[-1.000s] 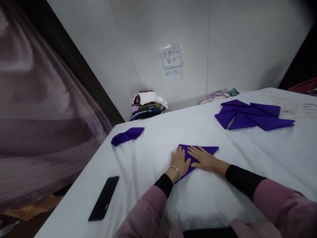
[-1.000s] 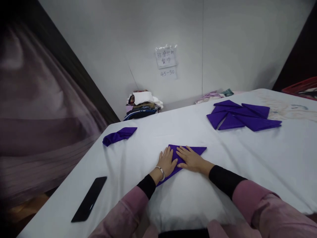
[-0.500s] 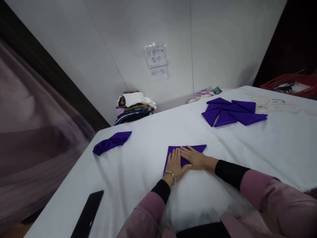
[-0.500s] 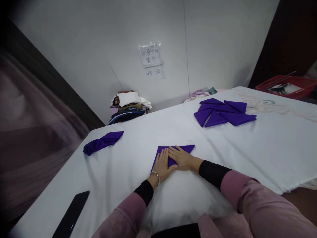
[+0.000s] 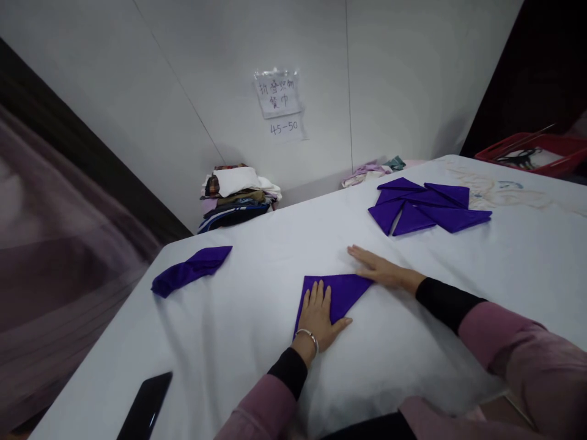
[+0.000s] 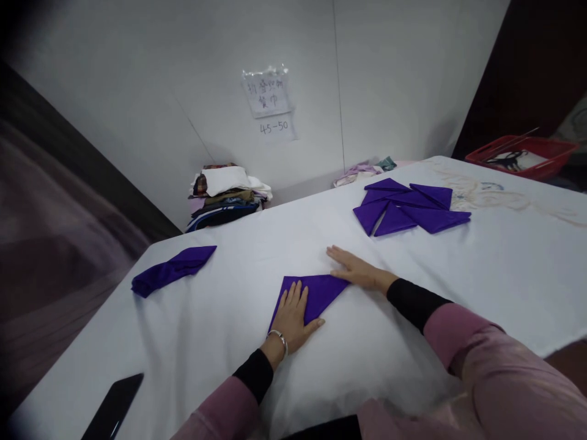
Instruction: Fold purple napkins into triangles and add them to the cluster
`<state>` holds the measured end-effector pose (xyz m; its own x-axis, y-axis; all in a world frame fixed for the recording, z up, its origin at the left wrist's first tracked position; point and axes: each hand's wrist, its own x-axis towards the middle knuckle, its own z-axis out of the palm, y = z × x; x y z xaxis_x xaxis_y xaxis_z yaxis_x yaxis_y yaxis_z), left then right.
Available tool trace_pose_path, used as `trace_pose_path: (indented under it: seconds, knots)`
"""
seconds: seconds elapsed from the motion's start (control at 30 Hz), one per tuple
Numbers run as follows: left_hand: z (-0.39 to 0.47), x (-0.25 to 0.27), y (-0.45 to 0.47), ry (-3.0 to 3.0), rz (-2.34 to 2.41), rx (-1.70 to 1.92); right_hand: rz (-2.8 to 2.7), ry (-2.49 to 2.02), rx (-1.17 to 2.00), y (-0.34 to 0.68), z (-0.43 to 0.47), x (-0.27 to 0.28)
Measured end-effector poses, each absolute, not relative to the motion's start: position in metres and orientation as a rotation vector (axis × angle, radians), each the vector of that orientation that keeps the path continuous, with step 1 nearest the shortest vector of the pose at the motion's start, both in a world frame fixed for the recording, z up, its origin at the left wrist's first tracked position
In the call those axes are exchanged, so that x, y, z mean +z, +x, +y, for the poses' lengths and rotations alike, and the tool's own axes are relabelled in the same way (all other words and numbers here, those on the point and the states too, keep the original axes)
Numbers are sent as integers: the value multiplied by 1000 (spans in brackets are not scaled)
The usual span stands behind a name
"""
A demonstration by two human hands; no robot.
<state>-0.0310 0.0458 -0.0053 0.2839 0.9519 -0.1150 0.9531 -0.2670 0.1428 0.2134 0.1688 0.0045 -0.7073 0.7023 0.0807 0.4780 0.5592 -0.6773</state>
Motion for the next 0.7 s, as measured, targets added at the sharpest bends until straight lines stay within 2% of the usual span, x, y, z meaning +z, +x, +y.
trace_pose_path:
  seconds: [0.17,0.4,0.7]
  knots:
    - [46,-4,-31,2350,1772,-8,-2352,-1049,1054,253,171,7]
    - [47,-4,-30,2364,1793,-31,-2348,-1091,995,255,158,-12]
    - [47,-4,-29,2369,1795,-4,-2417,-1103,950,248,158,-6]
